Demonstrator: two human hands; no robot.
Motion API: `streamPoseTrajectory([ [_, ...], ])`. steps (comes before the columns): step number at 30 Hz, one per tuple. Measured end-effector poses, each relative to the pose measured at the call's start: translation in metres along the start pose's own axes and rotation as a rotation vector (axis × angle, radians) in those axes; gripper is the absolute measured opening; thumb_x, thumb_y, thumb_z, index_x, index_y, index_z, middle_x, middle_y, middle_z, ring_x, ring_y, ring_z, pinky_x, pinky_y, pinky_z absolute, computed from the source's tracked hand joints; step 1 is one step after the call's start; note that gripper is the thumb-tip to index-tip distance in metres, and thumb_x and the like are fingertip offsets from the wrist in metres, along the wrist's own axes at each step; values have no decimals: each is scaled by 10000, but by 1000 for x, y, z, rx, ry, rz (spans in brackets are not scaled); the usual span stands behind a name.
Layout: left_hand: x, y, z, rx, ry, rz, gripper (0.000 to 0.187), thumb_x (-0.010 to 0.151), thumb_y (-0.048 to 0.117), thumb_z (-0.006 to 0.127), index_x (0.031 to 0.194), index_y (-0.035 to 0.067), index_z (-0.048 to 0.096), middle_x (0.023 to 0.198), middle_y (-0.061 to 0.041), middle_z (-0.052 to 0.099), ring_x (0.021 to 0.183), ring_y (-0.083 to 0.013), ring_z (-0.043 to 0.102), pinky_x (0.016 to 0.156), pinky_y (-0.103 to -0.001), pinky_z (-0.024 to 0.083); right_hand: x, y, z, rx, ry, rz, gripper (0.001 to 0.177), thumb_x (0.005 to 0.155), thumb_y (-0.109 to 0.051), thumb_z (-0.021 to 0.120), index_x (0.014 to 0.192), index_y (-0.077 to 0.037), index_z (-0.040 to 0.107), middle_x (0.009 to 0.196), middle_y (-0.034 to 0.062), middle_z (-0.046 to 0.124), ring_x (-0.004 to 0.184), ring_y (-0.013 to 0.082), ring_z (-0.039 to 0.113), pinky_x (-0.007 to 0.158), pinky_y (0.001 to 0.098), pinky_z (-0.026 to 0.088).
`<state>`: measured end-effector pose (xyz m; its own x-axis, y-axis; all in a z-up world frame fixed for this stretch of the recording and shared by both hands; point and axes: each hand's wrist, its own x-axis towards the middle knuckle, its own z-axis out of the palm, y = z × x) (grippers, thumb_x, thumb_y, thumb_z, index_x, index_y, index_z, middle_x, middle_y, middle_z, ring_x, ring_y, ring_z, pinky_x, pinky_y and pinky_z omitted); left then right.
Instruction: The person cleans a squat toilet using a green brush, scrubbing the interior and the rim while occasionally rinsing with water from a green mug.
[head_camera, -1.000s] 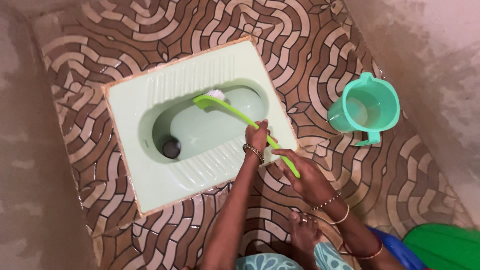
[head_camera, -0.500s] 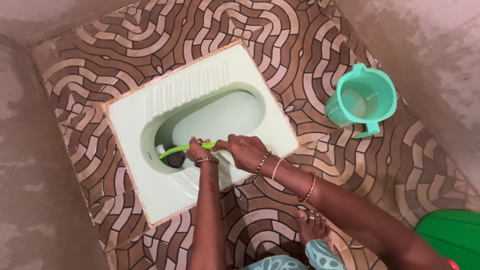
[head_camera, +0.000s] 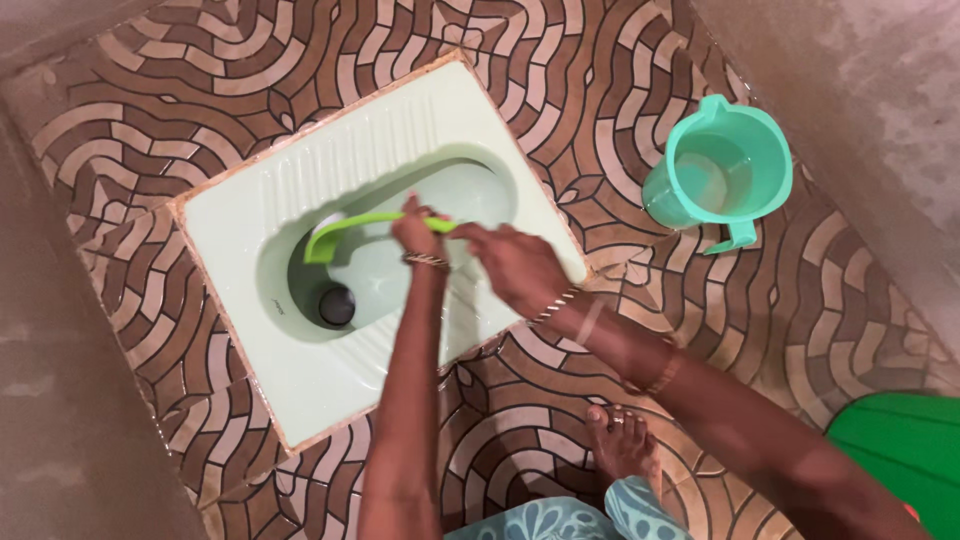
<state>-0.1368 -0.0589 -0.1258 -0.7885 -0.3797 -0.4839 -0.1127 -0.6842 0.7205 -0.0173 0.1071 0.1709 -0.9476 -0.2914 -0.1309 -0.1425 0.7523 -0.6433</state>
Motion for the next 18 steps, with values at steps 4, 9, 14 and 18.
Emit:
streamPoseTrajectory([
  [4,-64,-44,74,140,-139,-104,254,924,191,698,769,74,534,585,-56,526,428,-220,557,382,-379,457,-48,24,-32,48,293,-14,282,1039,-153,535,1286,-212,659,848,139,684,760,324,671,685,447,542],
  [9,-159,-64,137,224,-358,-461,16,815,82,612,801,76,616,604,-71,611,466,-238,636,428,-356,515,-122,26,-60,29,503,44,226,1073,-185,547,1254,-162,681,1053,111,742,687,178,694,606,339,521],
  [14,-151,-53,93,99,-476,-157,204,892,52,614,725,107,511,623,3,484,491,-131,504,463,-306,464,-120,26,-33,352,495,-97,187,1071,-83,513,1175,-121,664,947,34,659,706,68,581,591,288,497],
  [18,-100,-26,42,224,-128,-21,177,852,37,637,711,90,546,620,-14,516,486,-127,492,447,-286,434,-90,42,-5,716,75,349,302,1019,-119,465,1224,-158,684,657,70,535,501,152,407,486,345,353],
])
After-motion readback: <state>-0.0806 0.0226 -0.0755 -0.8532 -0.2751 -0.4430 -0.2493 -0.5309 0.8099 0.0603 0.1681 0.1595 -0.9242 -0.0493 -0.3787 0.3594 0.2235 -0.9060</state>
